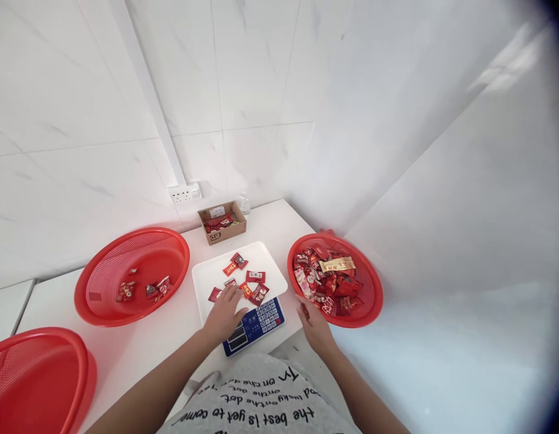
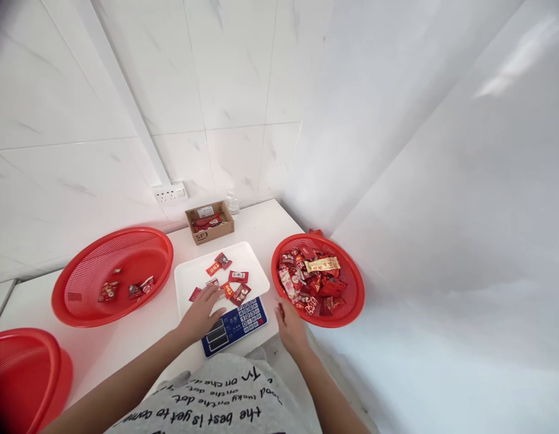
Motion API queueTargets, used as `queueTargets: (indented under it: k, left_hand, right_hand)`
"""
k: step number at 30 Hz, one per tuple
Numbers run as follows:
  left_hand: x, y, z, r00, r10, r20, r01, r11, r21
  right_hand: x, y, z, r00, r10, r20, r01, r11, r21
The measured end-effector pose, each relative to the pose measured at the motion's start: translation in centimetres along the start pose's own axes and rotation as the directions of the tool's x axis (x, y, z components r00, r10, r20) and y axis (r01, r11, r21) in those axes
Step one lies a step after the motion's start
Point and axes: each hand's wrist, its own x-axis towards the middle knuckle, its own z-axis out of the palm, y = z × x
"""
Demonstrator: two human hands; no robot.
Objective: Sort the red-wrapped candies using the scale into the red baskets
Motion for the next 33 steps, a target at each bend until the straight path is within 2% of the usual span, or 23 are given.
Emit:
queueTargets:
  k: [2, 4, 7, 12, 15, 21, 25, 29, 33]
  left_hand:
    - [0.8, -1.6, 0.1, 1.000, -0.012, 0.015, 0.011, 0.995, 0.103]
    - [1.1, -2.9, 0.5, 0.998, -0.043, 0.050, 0.034, 0.987, 0.159]
    - [0.6, -3.9, 1.6, 0.996, -0.046, 0.076, 0.031, 0.982, 0.187]
    - [-1.1, -4.1, 3.3, 0.995, 0.045, 0.093, -0.061, 0.982, 0.180]
    - [-1.1, -3.5, 3.7, 0.995, 0.064, 0.074, -0.077, 0.978, 0.192]
    - [2.4, -1.0, 3.8, 0.983, 0.179, 0.051, -0.186, 0.947, 0.263]
    - [5.1, 0.2, 3.9, 0.985, 0.160, 0.069, -0.173, 0.939, 0.298]
    - [6.2, -0.1, 4.3, 0.984, 0.134, 0.118, -0.165, 0.935, 0.313]
    - [5.6, -1.0, 4.3, 0.979, 0.147, 0.141, -0.184, 0.935, 0.302]
  right_hand:
    - [0.2, 2.6, -1.6, 0.989, -0.046, -0.143, 0.024, 0.988, -0.154]
    - [0.2, 4.8, -2.8, 0.969, -0.060, -0.239, -0.005, 0.964, -0.264]
    - [0.0, 7.1, -3.4, 0.950, -0.065, -0.305, -0.056, 0.926, -0.373]
    - [-0.1, 8.3, -2.6, 0.949, -0.121, -0.293, -0.056, 0.846, -0.530]
    - [0.0, 8.4, -2.3, 0.945, -0.141, -0.296, -0.058, 0.817, -0.573]
    - [0.1, 8.5, -2.4, 0.947, -0.165, -0.274, -0.035, 0.799, -0.601]
    - [0.1, 8.4, -2.4, 0.952, -0.148, -0.270, -0.050, 0.791, -0.610]
    - [0.1, 8.2, -2.5, 0.957, -0.134, -0.259, -0.051, 0.799, -0.600]
    - [0.0, 8.0, -2.6, 0.959, -0.120, -0.256, -0.057, 0.805, -0.591]
